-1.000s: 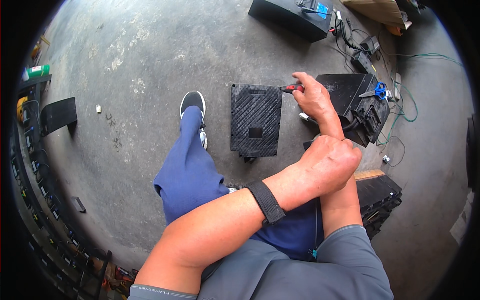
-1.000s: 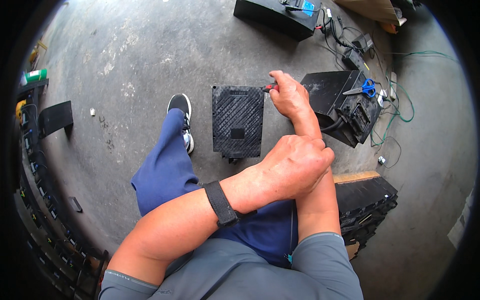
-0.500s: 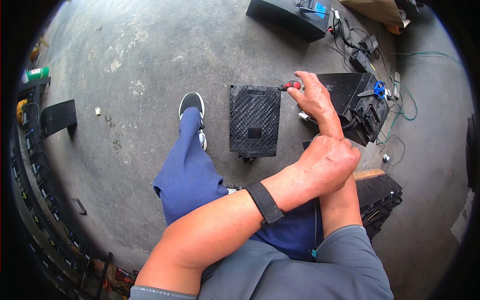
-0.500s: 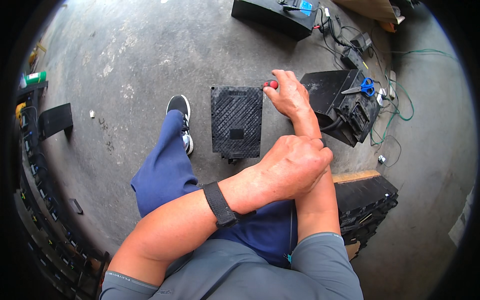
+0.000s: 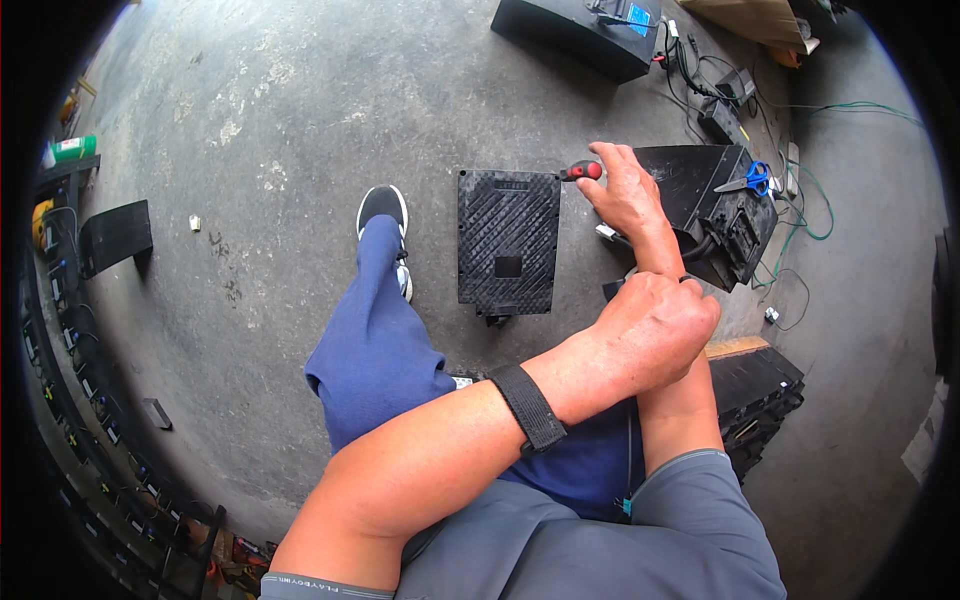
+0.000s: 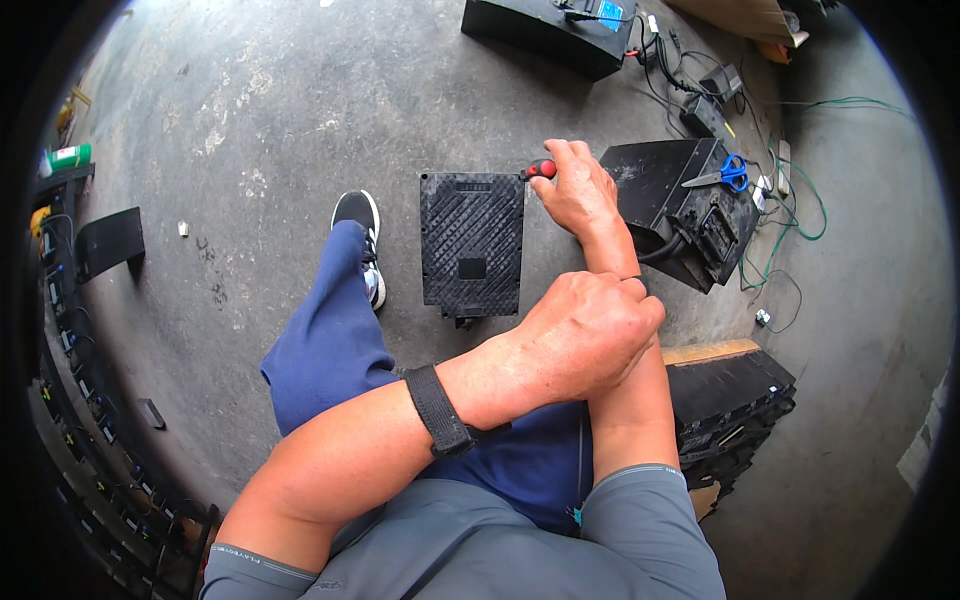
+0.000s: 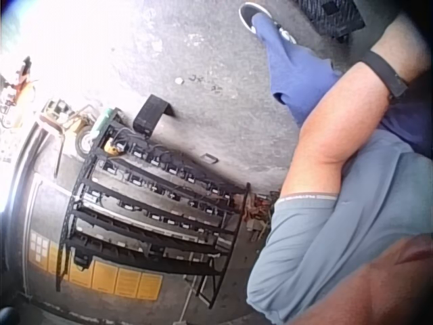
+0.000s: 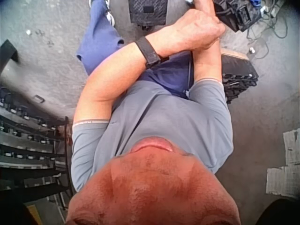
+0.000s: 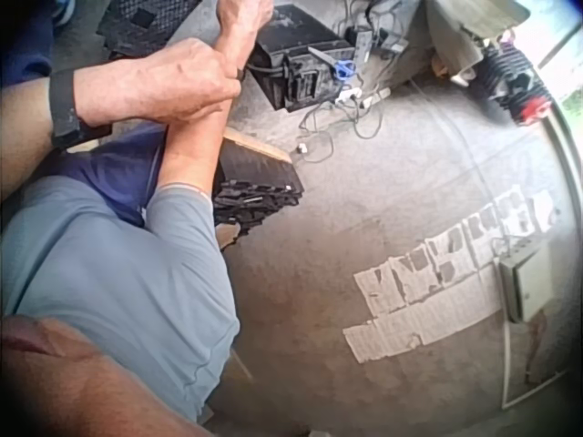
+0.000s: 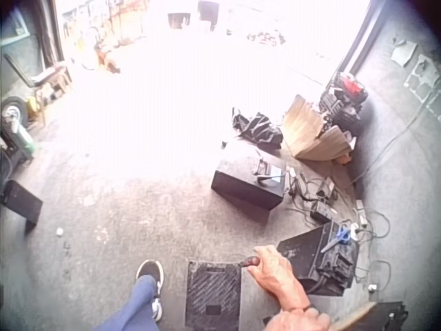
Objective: Unscrewing a component from a carbon fiber patterned battery box using a screwdriver.
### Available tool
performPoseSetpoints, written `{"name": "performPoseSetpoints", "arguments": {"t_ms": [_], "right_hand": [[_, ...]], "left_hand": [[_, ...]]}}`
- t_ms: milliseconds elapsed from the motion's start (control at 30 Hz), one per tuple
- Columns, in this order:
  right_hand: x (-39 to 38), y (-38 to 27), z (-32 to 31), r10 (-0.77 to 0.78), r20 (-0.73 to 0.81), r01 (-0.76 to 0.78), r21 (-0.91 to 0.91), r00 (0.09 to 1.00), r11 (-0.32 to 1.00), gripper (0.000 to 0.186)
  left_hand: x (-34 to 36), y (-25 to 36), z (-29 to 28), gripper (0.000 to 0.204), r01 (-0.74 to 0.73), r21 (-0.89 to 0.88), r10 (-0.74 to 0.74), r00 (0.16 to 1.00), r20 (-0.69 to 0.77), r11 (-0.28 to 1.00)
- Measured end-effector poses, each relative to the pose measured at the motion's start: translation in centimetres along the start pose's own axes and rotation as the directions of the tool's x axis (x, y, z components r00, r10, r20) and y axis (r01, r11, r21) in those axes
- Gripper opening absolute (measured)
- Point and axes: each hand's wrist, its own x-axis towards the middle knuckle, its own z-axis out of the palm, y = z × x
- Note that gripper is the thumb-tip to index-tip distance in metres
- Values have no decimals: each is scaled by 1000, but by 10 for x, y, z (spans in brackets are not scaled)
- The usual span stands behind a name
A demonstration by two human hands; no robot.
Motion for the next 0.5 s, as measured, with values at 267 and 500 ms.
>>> {"name": "performPoseSetpoints", "arguments": {"t_ms": [267, 500], "right_hand": [[-3, -3, -2, -71, -119, 70, -13, 990, 998, 40], [0, -3, -2, 7, 8, -7, 51, 1000, 999, 44]], "left_hand": [[0, 0, 0, 11, -2, 6, 2, 1000, 17, 1000], [0, 0, 2, 10, -5, 14, 5, 1000, 12, 1000]]}}
